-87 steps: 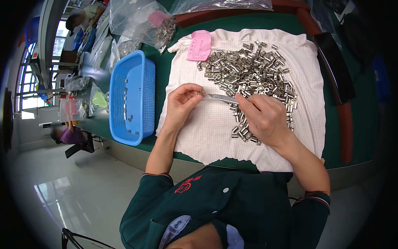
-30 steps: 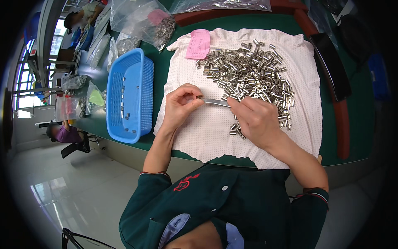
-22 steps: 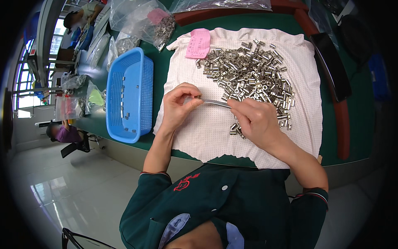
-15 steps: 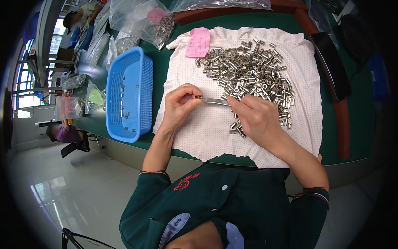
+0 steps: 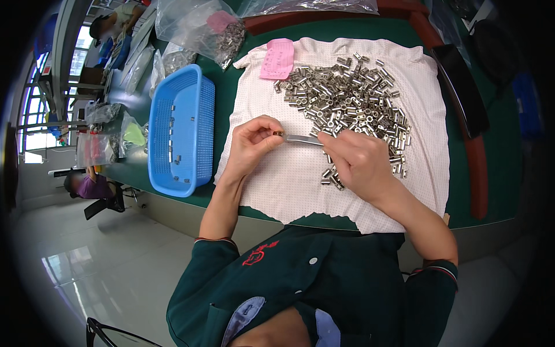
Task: The person scrapes small metal parts with a metal blade, rotating each piece by hand, and places them into a plastic basket.
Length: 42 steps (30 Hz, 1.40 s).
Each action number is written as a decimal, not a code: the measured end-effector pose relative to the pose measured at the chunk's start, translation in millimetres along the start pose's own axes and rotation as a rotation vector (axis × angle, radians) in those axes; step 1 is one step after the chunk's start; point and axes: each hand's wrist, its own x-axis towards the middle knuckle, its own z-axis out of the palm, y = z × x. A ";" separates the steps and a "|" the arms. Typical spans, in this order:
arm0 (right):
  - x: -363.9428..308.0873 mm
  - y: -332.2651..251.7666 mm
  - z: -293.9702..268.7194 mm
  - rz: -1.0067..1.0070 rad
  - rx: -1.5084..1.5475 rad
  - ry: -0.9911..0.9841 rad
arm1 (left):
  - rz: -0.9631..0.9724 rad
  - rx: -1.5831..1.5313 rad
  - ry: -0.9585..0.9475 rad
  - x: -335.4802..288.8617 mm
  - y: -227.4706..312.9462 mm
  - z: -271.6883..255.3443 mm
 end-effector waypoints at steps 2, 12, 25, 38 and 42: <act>0.7 -1.5 -1.5 0.093 0.117 -0.036 | 0.024 0.020 0.002 0.1 1.1 -0.7; 0.1 4.1 2.2 -0.062 -0.090 -0.002 | -0.014 0.083 0.008 -0.1 0.0 -0.3; -0.1 6.9 2.6 -0.235 -0.317 0.048 | -0.149 -0.067 0.002 -0.7 1.0 -5.6; 2.7 1.9 1.4 0.054 0.096 0.008 | -0.112 -0.188 0.008 1.1 1.1 -3.0; 4.0 -1.1 -1.3 0.177 0.211 -0.045 | -0.087 -0.178 0.058 1.6 2.0 -1.0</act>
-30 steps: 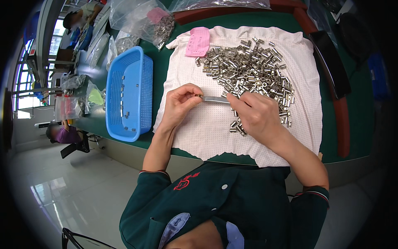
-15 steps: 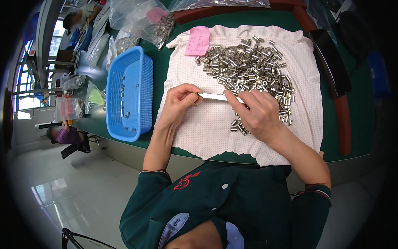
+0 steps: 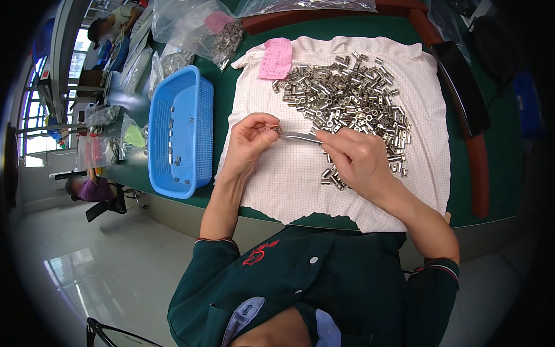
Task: The person scrapes small metal parts with a metal blade, rotating each piece by hand, and places them into a plastic basket.
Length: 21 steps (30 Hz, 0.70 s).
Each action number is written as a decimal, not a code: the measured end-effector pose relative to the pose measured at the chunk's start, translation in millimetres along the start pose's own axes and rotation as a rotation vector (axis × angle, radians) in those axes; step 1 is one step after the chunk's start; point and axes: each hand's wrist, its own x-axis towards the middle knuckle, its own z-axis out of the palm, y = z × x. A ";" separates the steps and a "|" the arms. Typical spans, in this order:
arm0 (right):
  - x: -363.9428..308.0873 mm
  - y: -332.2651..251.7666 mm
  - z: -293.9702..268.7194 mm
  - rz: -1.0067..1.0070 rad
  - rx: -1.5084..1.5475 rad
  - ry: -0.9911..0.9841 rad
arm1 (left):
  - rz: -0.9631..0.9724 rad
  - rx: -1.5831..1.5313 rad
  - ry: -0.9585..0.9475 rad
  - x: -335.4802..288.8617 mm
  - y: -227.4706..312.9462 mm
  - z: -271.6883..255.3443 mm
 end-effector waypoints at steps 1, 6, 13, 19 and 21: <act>0.2 -0.1 -0.1 0.023 0.022 -0.006 | -0.001 0.000 -0.001 0.4 -0.6 -0.5; -0.3 1.3 1.3 0.019 0.031 -0.001 | -0.017 0.043 0.007 -0.2 -1.3 -0.8; -1.6 5.5 1.7 -0.133 -0.186 0.006 | -0.004 0.036 0.028 -2.1 -3.5 4.3; -0.2 8.1 3.2 -0.341 -0.469 0.116 | -0.078 -0.060 -0.005 -0.6 -5.6 1.7; -0.3 6.5 2.4 -0.356 -0.485 0.117 | -0.091 -0.103 -0.019 -1.3 -4.7 1.3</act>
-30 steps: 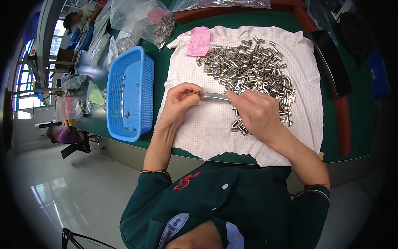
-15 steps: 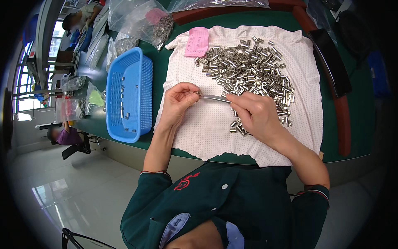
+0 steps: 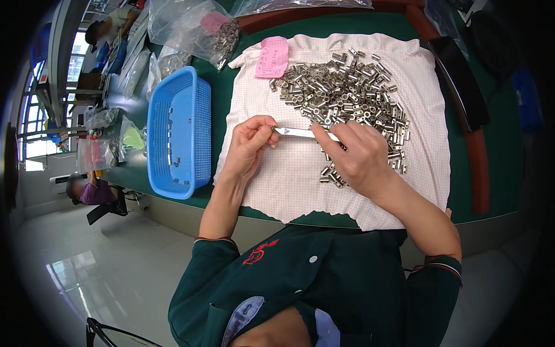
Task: The person scrapes small metal parts with a metal blade, rotating each piece by hand, and places them into a plastic basket.
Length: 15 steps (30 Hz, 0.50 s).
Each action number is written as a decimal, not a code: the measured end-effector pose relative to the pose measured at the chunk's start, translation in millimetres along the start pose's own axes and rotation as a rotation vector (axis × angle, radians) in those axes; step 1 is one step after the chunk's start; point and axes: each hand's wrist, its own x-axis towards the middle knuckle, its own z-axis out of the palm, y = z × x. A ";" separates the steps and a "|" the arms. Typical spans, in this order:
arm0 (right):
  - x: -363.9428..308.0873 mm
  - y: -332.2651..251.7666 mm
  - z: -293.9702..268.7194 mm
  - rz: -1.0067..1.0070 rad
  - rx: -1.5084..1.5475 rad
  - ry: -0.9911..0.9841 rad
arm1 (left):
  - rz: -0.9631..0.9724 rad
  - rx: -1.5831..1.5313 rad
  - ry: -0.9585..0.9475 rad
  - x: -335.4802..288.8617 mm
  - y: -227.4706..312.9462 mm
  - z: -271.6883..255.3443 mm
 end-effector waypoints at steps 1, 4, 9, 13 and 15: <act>0.2 -0.7 -0.7 -0.016 -0.015 0.002 | 0.001 0.000 0.001 -0.2 0.3 -0.8; 0.7 -2.4 -2.3 -0.033 -0.027 0.008 | -0.031 -0.053 -0.044 0.2 0.3 -3.1; 0.1 -1.2 3.2 0.059 0.121 0.044 | -0.064 -0.115 -0.069 -0.7 -0.2 -1.7; 3.1 -3.1 -0.3 0.242 0.350 -0.005 | -0.035 -0.066 -0.033 0.3 1.3 1.2; 3.2 -3.0 -0.6 0.257 0.370 -0.012 | 0.003 -0.023 -0.011 0.9 0.9 1.8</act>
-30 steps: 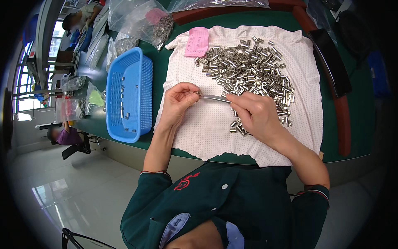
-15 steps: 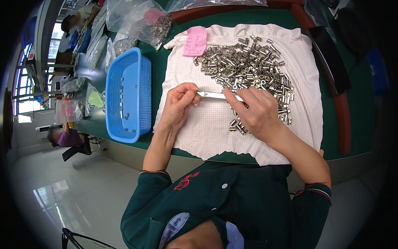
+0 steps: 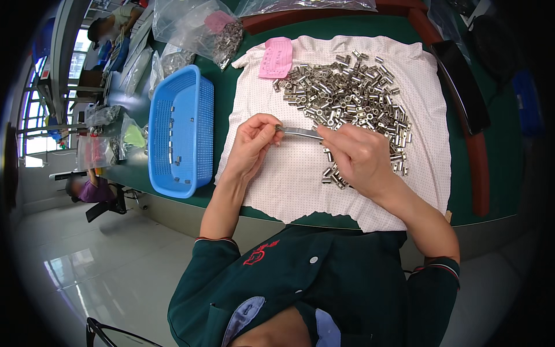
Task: The person scrapes small metal parts with a metal blade, rotating each piece by hand, and places them into a plastic basket.
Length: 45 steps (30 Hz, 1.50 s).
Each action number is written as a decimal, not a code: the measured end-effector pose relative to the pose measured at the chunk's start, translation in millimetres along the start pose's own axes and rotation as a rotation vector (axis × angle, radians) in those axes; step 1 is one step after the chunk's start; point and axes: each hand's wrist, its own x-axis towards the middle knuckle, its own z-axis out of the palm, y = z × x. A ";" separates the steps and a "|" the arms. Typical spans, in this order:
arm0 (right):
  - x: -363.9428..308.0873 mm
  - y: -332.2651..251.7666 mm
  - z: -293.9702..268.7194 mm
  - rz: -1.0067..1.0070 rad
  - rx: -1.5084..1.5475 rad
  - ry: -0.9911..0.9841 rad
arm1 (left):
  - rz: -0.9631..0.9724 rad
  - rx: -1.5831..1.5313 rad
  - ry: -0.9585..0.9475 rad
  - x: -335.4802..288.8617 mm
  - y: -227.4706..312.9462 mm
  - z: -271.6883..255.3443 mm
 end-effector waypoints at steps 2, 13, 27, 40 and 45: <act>0.0 -0.3 -0.2 0.017 0.019 -0.006 | 0.013 0.000 -0.002 0.6 -2.0 -1.8; -2.9 -0.2 -0.4 0.118 0.135 -0.098 | 0.076 0.015 0.037 -0.7 -1.9 1.0; -4.1 0.6 3.1 -0.151 -0.219 0.019 | 0.026 0.057 0.068 0.0 -4.2 2.1; -3.3 3.5 4.0 -0.144 -0.207 0.011 | 0.075 0.019 0.083 -1.1 -6.3 4.1; 0.8 -0.8 -0.2 -0.267 -0.378 0.036 | -0.026 -0.050 0.077 -3.7 -2.2 3.4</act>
